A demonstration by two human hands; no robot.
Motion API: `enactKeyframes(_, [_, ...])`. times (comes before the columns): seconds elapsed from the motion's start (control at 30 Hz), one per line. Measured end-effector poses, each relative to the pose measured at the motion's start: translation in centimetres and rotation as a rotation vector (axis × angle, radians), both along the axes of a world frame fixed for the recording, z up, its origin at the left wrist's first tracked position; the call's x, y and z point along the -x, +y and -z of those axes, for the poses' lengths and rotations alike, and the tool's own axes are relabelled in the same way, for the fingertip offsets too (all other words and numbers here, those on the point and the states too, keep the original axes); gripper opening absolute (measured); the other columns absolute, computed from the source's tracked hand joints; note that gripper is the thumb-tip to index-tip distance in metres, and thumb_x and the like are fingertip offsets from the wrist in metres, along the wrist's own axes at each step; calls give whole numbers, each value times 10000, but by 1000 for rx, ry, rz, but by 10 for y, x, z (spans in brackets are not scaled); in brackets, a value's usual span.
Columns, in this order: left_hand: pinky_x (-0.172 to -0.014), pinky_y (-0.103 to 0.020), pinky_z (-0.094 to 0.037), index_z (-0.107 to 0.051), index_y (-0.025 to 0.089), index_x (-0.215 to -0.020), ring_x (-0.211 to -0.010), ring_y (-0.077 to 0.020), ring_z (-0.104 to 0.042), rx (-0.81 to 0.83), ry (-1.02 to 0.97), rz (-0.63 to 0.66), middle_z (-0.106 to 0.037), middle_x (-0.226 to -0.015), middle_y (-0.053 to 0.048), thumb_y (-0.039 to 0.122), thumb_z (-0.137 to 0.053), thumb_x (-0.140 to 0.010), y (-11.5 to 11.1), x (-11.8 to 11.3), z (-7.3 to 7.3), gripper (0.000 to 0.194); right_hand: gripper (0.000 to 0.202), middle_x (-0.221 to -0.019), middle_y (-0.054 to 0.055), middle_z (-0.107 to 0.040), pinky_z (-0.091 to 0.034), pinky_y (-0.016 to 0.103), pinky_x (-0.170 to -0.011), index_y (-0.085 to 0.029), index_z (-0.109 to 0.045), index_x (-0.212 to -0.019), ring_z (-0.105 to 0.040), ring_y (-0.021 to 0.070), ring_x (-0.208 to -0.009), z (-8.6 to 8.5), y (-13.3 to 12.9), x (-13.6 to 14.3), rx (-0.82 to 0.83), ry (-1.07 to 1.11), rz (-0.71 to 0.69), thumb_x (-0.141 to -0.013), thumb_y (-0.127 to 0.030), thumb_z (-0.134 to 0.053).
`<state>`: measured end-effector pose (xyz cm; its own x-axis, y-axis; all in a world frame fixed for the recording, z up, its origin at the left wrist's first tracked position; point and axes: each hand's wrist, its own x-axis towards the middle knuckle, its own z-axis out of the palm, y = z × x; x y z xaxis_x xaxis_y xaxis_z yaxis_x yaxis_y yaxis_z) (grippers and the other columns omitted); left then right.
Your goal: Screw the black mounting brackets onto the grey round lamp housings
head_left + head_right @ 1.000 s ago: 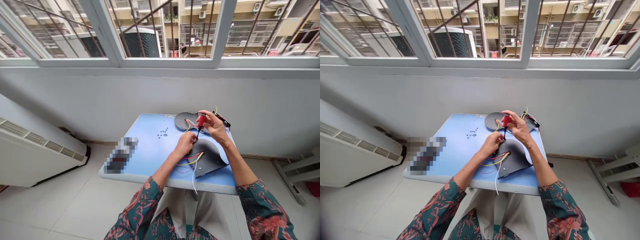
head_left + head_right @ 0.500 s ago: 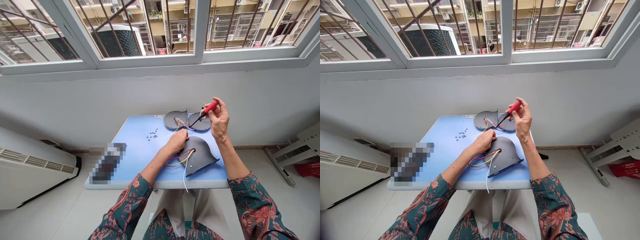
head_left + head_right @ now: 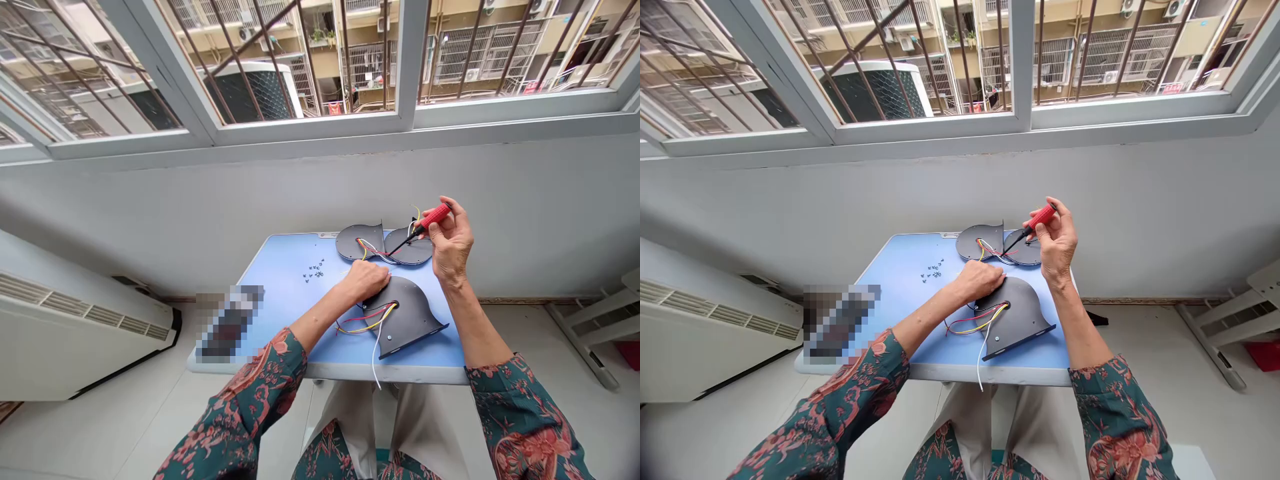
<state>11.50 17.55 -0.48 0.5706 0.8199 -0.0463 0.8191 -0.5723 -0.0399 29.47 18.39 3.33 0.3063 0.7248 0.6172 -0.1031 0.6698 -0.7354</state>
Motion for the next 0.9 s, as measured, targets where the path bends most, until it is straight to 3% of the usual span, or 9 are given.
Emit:
enactKeyframes(0.1, [-765,-369,-497,-719,123,-1024,-955,-319,-738,-41,-44,-123,-763,-963,-190,358,-336,-1095,-4,2,-2,454,456,-1052,23,-685,-617,314,-645,-313,-536,-1326,-738,177,-841,2,1,-3,8,-55,60,-887,-298,-656])
enactKeyframes(0.17, [-756,-346,-488,-691,144,-1108,-970,-303,-738,-66,-89,-245,-766,-1025,-172,396,-360,-1100,-7,15,-6,416,465,-1059,28,-678,-627,324,-662,-311,-525,-1341,-744,181,-850,3,3,-6,12,-61,81,-892,-312,-650])
enactKeyframes(0.27, [-743,-305,-466,-643,192,-1172,-1013,-258,-722,-92,-151,-447,-754,-1132,-119,376,-448,-1086,-9,53,-11,281,474,-1034,24,-677,-634,328,-667,-302,-530,-1326,-751,183,-841,4,5,-8,14,-5,74,-873,-308,-667])
enactKeyframes(0.37, [-734,-295,-451,-653,208,-1118,-1049,-239,-695,-116,-134,-573,-729,-1174,-89,297,-491,-1068,-10,93,-10,191,477,-1014,19,-686,-636,323,-658,-292,-545,-1304,-753,181,-829,5,6,-7,37,22,69,-846,-298,-680])
enactKeyframes(0.5, [-734,-298,-453,-674,213,-1099,-1089,-248,-662,-136,-85,-613,-700,-1171,-94,248,-505,-1048,-10,116,3,180,474,-1010,19,-710,-641,321,-668,-289,-559,-1296,-754,180,-839,7,5,-5,64,-11,64,-837,-290,-677])
enactKeyframes(0.67, [-743,-321,-469,-681,187,-1142,-1108,-277,-646,-132,-43,-613,-678,-1179,-129,263,-466,-1060,-13,111,12,242,462,-997,14,-709,-643,343,-695,-284,-562,-1276,-746,178,-815,10,0,-4,76,-2,46,-832,-289,-686])
enactKeyframes(0.9, [-785,-327,-476,-632,205,-1294,-1138,-265,-645,-235,-237,-655,-683,-1238,-116,243,-458,-1062,-31,120,4,293,465,-1014,37,-721,-620,330,-653,-276,-563,-1299,-740,191,-836,14,-24,-1,94,-102,29,-857,-315,-703])
